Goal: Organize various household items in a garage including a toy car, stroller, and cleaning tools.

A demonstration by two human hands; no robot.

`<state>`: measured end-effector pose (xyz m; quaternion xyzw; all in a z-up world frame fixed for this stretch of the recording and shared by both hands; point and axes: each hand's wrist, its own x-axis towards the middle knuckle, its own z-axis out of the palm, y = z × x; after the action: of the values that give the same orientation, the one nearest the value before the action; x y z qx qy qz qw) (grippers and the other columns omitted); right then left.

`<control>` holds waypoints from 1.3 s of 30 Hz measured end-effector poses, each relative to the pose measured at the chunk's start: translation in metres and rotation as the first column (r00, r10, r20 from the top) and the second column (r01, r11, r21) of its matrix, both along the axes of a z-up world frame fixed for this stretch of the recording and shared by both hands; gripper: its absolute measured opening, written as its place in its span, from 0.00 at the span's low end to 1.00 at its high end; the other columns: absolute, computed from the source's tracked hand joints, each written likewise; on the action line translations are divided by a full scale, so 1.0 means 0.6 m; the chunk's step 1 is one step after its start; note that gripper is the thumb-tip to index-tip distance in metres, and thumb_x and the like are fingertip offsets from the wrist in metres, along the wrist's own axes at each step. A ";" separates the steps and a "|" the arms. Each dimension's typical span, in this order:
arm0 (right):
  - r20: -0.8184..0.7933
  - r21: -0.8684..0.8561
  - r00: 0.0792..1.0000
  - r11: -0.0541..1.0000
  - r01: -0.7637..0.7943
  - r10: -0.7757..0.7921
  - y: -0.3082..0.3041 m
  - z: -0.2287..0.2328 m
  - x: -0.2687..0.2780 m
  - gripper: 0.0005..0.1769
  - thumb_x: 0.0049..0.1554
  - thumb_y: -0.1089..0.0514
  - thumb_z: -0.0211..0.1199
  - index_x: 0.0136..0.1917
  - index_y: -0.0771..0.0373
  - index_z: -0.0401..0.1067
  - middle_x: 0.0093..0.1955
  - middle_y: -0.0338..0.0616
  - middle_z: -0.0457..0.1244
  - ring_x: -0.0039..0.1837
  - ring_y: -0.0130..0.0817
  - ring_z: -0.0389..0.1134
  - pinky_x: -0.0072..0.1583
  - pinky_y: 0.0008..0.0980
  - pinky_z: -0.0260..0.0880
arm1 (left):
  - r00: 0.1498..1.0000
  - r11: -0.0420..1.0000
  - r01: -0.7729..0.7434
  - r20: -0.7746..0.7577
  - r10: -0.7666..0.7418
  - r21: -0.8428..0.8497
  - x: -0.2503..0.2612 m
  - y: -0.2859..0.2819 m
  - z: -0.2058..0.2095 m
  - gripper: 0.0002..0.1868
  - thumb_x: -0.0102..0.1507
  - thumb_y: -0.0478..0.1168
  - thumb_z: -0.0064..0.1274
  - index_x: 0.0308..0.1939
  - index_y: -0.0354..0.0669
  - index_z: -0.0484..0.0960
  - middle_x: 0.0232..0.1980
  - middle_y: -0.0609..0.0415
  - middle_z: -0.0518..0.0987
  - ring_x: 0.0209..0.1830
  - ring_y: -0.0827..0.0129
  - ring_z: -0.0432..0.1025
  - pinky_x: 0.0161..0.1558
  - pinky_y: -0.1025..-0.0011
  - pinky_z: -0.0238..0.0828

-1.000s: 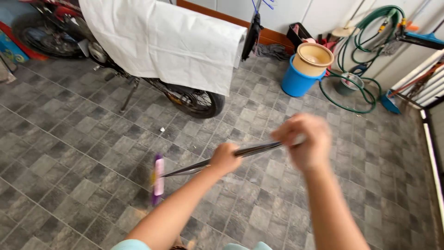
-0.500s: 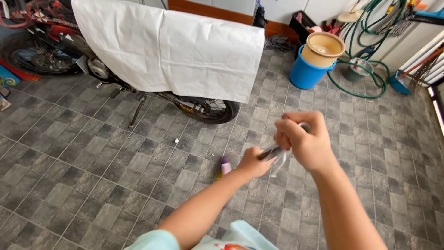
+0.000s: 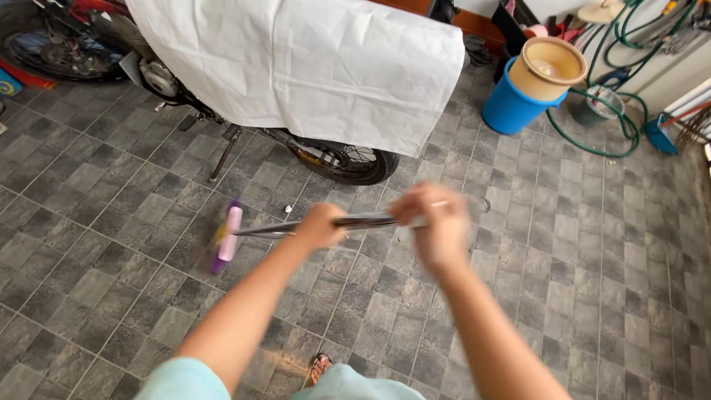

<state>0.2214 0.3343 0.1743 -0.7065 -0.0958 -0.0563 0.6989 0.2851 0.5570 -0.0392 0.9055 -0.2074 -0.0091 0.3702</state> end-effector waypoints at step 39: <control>-0.077 0.348 0.997 0.937 0.015 0.012 -0.320 -0.155 -0.153 0.14 0.55 0.64 0.57 0.27 0.63 0.66 0.28 0.47 0.63 0.34 0.34 0.64 0.53 0.41 0.73 | 0.917 0.904 0.397 -0.115 -0.382 0.158 -0.098 -0.299 -0.087 0.11 0.56 0.45 0.65 0.26 0.42 0.88 0.25 0.43 0.81 0.23 0.50 0.74 0.32 0.59 0.73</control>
<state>0.1293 0.1424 0.0815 -0.5733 -0.0566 -0.0454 0.8161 0.2260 0.3777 -0.0916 0.8741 -0.3671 -0.1381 0.2866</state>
